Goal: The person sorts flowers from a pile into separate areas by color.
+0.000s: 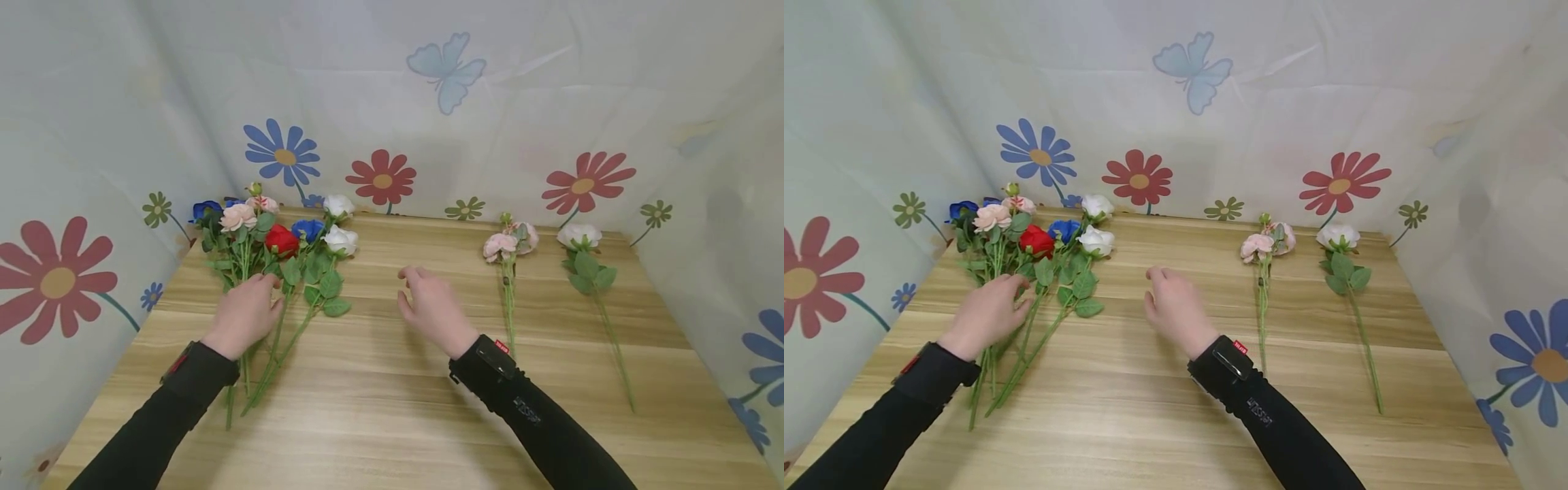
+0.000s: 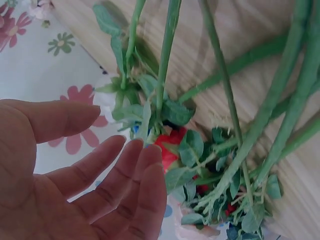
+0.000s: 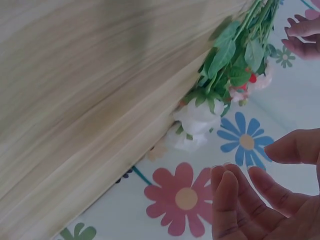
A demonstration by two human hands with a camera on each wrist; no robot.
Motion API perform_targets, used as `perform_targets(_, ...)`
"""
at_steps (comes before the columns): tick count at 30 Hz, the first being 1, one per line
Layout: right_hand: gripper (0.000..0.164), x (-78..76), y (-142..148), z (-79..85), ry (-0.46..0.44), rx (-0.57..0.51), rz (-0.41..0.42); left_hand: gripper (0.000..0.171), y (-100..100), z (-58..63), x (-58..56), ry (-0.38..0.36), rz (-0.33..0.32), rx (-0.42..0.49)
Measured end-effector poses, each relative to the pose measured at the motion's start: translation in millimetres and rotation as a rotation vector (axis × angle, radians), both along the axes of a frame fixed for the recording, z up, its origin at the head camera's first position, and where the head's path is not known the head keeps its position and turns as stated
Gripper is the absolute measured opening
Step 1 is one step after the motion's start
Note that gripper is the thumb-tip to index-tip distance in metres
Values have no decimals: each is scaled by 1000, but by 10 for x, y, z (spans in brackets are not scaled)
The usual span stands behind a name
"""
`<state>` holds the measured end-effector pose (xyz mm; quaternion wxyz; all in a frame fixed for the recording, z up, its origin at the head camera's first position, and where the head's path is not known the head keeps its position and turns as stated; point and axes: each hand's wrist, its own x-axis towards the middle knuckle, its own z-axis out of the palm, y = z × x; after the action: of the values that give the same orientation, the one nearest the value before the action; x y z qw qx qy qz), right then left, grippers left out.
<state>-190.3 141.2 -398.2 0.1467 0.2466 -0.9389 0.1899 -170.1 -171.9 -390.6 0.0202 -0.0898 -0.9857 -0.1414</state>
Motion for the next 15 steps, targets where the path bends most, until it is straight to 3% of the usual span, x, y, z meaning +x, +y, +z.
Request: perform_targets(15,25,15,-251,-54,-86,14,38,20,203,-186,114,-157,-68,-34)
